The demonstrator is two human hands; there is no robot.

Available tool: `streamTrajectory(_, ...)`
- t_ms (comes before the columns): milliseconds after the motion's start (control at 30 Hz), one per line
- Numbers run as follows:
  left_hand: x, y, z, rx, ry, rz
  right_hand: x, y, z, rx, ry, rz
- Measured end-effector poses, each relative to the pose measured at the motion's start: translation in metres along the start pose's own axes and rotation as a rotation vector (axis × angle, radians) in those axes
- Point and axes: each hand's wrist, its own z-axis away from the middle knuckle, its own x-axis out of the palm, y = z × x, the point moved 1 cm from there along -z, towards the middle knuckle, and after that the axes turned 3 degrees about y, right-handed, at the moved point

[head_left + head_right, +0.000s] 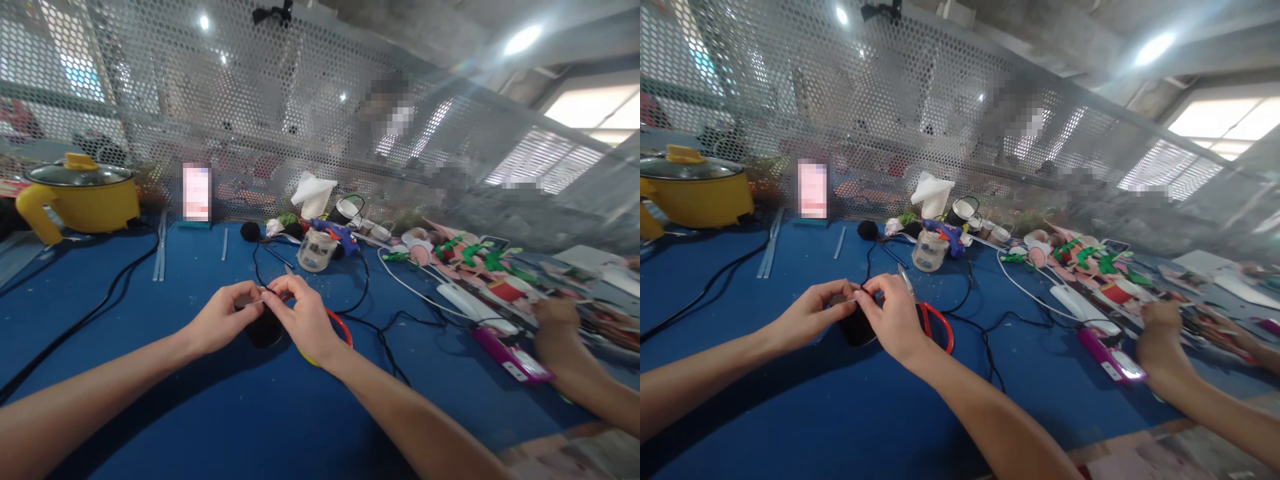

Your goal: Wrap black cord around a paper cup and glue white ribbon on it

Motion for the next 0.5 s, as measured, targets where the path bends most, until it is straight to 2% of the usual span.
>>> streamTrajectory(267, -0.001, 0.003, 0.002, 0.005, -0.054, 0.035, -0.009, 0.002, -0.009, 0.194, -0.021, -0.197)
streamTrajectory(400, -0.001, 0.004, 0.004, 0.052, -0.11, 0.065, -0.017, 0.002, -0.017, 0.286, -0.001, -0.297)
streamTrajectory(500, 0.0, 0.006, 0.005, 0.101, -0.159, 0.059, -0.02, 0.003, -0.026, 0.372, -0.035, -0.402)
